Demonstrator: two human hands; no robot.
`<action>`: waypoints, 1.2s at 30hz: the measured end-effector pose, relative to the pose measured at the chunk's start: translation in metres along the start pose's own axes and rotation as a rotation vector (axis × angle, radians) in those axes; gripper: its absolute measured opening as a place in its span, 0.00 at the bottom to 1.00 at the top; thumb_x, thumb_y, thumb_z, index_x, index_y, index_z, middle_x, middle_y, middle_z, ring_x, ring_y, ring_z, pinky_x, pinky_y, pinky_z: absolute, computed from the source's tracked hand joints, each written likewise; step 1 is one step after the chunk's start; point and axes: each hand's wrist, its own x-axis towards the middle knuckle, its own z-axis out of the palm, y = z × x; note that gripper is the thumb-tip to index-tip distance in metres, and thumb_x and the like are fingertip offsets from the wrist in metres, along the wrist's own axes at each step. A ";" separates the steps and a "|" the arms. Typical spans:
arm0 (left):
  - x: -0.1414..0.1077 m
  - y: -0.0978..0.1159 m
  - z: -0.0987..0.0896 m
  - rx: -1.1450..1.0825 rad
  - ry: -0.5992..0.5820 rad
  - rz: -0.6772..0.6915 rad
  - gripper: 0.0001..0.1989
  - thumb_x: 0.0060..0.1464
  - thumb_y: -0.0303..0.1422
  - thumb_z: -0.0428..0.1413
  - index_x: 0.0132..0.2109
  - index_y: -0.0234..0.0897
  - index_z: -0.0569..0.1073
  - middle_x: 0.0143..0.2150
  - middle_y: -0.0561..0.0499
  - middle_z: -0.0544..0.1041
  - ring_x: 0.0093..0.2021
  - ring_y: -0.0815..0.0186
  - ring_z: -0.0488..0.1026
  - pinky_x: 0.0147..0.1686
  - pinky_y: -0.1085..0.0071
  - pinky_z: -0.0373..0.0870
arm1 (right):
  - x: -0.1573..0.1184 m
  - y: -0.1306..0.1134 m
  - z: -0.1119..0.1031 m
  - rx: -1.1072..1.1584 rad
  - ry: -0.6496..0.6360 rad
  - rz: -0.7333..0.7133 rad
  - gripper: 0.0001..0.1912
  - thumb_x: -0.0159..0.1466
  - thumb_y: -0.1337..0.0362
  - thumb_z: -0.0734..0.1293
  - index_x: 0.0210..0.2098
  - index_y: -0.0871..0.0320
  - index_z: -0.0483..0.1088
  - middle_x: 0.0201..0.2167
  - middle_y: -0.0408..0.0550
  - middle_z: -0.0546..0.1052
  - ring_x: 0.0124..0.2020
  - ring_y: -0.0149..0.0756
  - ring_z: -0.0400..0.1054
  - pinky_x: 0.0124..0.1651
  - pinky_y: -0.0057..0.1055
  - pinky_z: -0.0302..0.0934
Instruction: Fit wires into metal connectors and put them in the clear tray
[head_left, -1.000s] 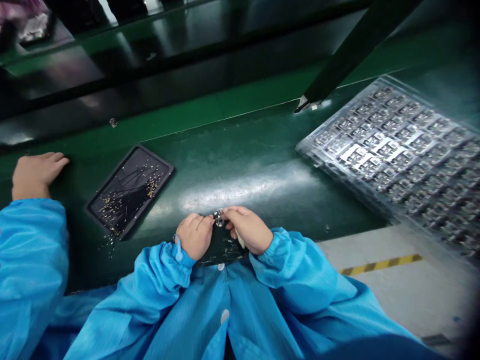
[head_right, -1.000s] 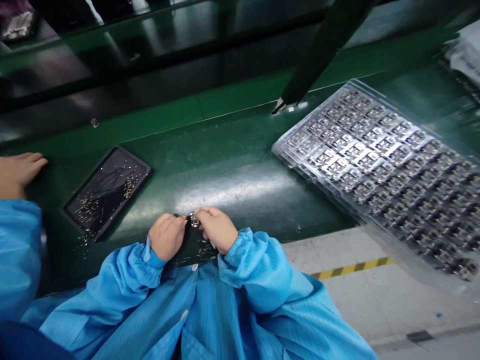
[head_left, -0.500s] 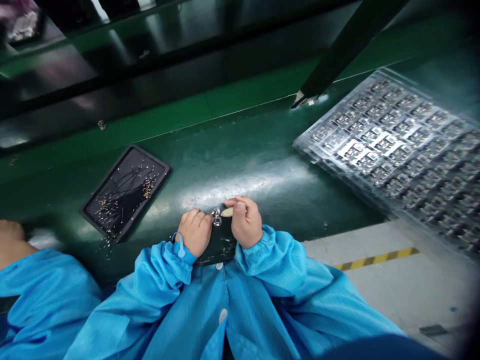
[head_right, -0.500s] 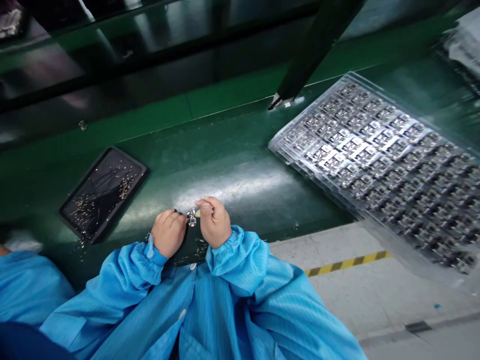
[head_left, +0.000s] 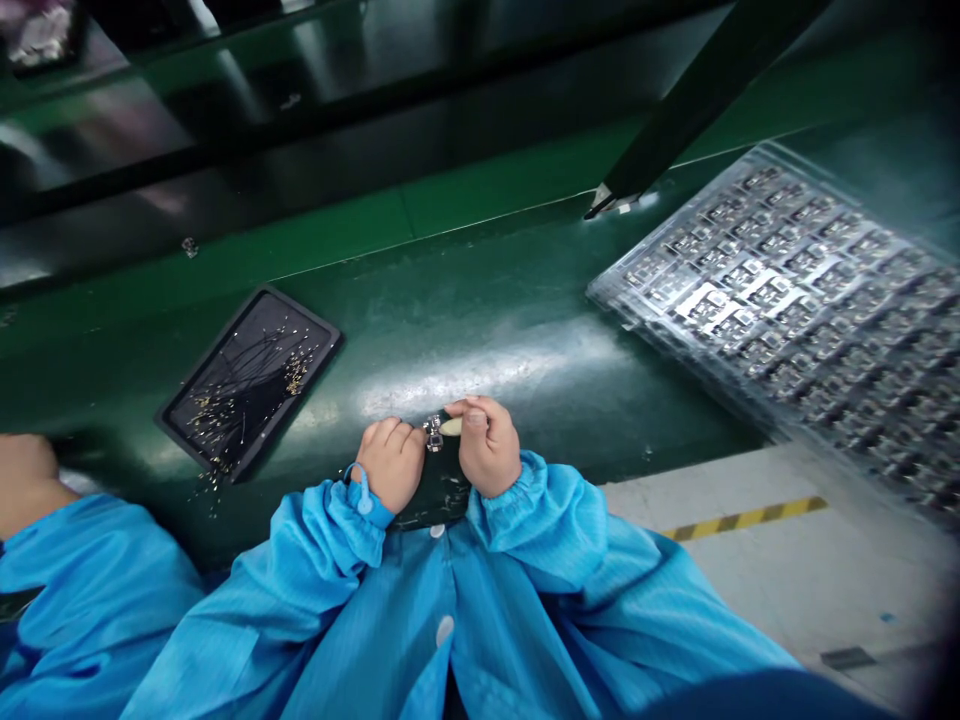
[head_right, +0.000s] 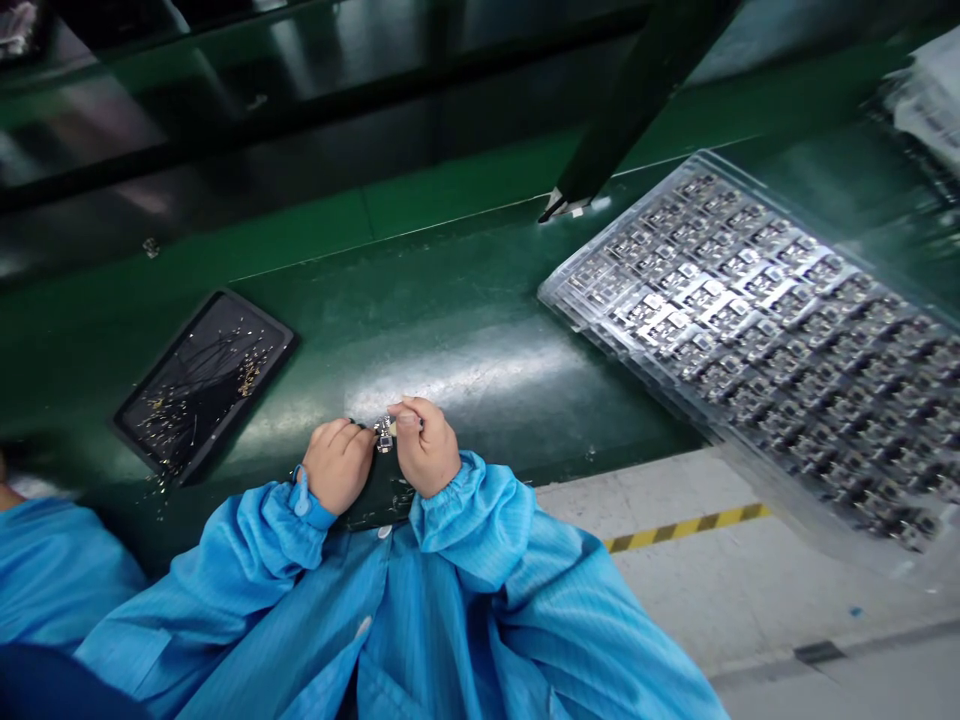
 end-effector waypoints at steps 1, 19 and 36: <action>0.000 0.000 0.000 -0.001 -0.005 0.003 0.06 0.52 0.29 0.48 0.33 0.37 0.70 0.28 0.50 0.72 0.35 0.64 0.67 0.35 0.67 0.62 | 0.000 0.000 0.000 -0.002 0.001 -0.008 0.09 0.61 0.61 0.54 0.39 0.55 0.59 0.30 0.46 0.76 0.34 0.33 0.70 0.40 0.35 0.63; -0.003 -0.003 0.004 -0.029 0.012 0.031 0.07 0.51 0.27 0.47 0.30 0.34 0.69 0.28 0.48 0.71 0.34 0.63 0.66 0.35 0.67 0.61 | 0.021 -0.025 0.012 -0.366 -0.328 -0.253 0.18 0.61 0.58 0.51 0.25 0.57 0.66 0.22 0.48 0.74 0.26 0.34 0.67 0.32 0.29 0.59; 0.004 0.001 -0.001 -0.016 -0.017 -0.009 0.07 0.52 0.29 0.47 0.30 0.36 0.69 0.26 0.51 0.71 0.32 0.66 0.65 0.33 0.69 0.57 | 0.004 0.003 0.008 0.120 0.060 0.115 0.12 0.61 0.56 0.55 0.38 0.58 0.60 0.25 0.43 0.74 0.22 0.29 0.68 0.29 0.30 0.63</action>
